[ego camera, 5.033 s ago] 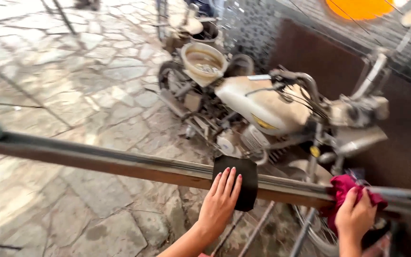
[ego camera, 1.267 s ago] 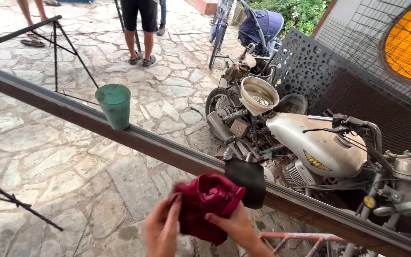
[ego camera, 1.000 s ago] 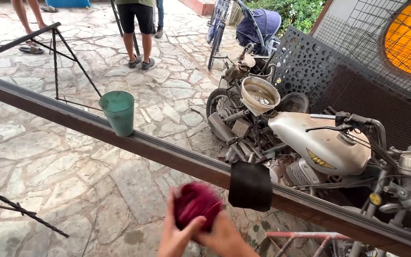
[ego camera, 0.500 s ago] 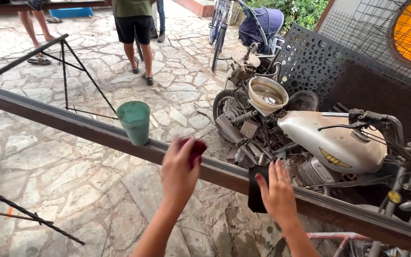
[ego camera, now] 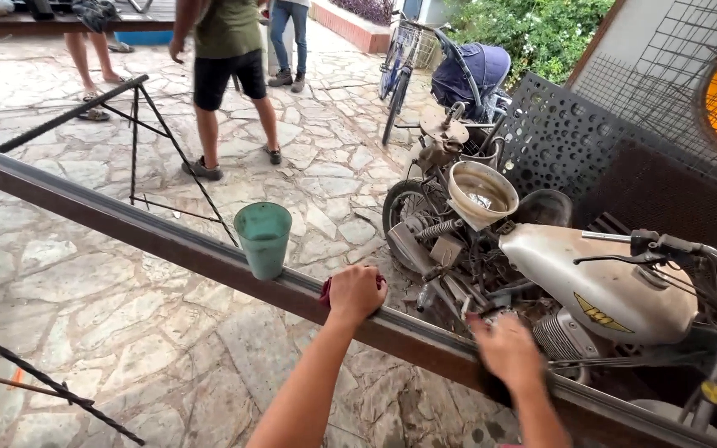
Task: Sanding a metal beam with a block, wiping it with a cloth, and then picking up a cup.
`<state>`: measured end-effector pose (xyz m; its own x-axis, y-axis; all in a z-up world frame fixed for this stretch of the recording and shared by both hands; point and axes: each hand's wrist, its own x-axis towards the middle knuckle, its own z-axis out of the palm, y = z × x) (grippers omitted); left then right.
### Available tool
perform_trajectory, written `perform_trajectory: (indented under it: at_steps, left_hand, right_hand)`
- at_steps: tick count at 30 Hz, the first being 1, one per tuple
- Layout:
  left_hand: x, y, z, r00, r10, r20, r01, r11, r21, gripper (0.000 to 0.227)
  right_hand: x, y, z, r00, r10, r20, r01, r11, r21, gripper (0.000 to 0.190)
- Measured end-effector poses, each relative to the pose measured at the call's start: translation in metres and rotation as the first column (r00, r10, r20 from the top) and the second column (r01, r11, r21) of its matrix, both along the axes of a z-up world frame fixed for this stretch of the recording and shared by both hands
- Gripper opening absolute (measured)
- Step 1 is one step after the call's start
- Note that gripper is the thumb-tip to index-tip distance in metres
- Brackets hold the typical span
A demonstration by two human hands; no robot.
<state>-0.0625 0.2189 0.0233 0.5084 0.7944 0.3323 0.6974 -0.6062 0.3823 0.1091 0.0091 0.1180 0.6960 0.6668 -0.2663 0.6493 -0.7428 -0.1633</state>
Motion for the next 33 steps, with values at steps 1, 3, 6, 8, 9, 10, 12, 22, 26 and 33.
perform_trajectory:
  at_steps: [1,3,6,8,9,10,12,22,26,33]
  left_hand:
    - [0.0,0.0,0.0,1.0,0.001,0.002,-0.001,1.0,-0.003,0.027]
    - [-0.002,0.001,0.001,1.0,0.003,-0.025,-0.003,1.0,0.017,0.035]
    - [-0.003,-0.001,0.002,1.0,0.005,-0.02,-0.005,1.0,-0.002,0.035]
    - [-0.002,-0.001,-0.001,1.0,0.001,-0.005,-0.001,1.0,0.018,0.037]
    - [-0.002,-0.002,-0.003,1.0,0.007,0.013,-0.008,0.999,0.035,0.04]
    - [-0.001,0.002,-0.003,1.0,0.003,0.014,-0.003,0.999,0.034,0.04]
    - [0.002,0.0,-0.008,1.0,0.0,0.018,0.0,1.0,0.013,0.038]
    - [-0.002,-0.004,-0.001,0.997,0.029,0.068,-0.035,0.996,0.08,0.037]
    - [0.008,-0.009,-0.019,0.993,0.084,0.088,-0.091,0.993,0.081,0.029]
    - [-0.003,-0.007,-0.005,0.996,0.006,0.092,-0.013,0.997,0.078,0.032]
  right_hand:
    - [-0.001,0.008,-0.024,1.0,0.001,0.002,-0.001,1.0,-0.003,0.093]
    - [-0.005,0.024,-0.072,0.926,0.271,0.264,-0.295,0.954,0.056,0.115]
    - [0.015,-0.008,-0.085,0.883,0.237,0.404,-0.3,0.949,0.101,0.104]
    - [0.052,-0.021,-0.082,0.941,0.152,0.302,-0.181,0.981,0.071,0.112]
    - [0.071,-0.029,-0.08,0.977,0.063,0.203,-0.07,0.997,0.027,0.121]
    - [0.045,-0.017,-0.054,0.977,0.059,0.205,-0.065,0.998,0.026,0.121]
    - [-0.006,0.0,-0.006,0.989,-0.088,0.122,0.082,0.995,0.055,0.103]
    - [0.04,0.0,-0.076,0.948,0.11,0.3,-0.145,0.985,0.096,0.112]
    - [0.01,0.017,-0.077,0.948,0.113,0.296,-0.169,0.971,0.171,0.116]
    - [0.054,-0.009,-0.066,0.985,0.065,0.16,-0.073,0.996,0.05,0.126]
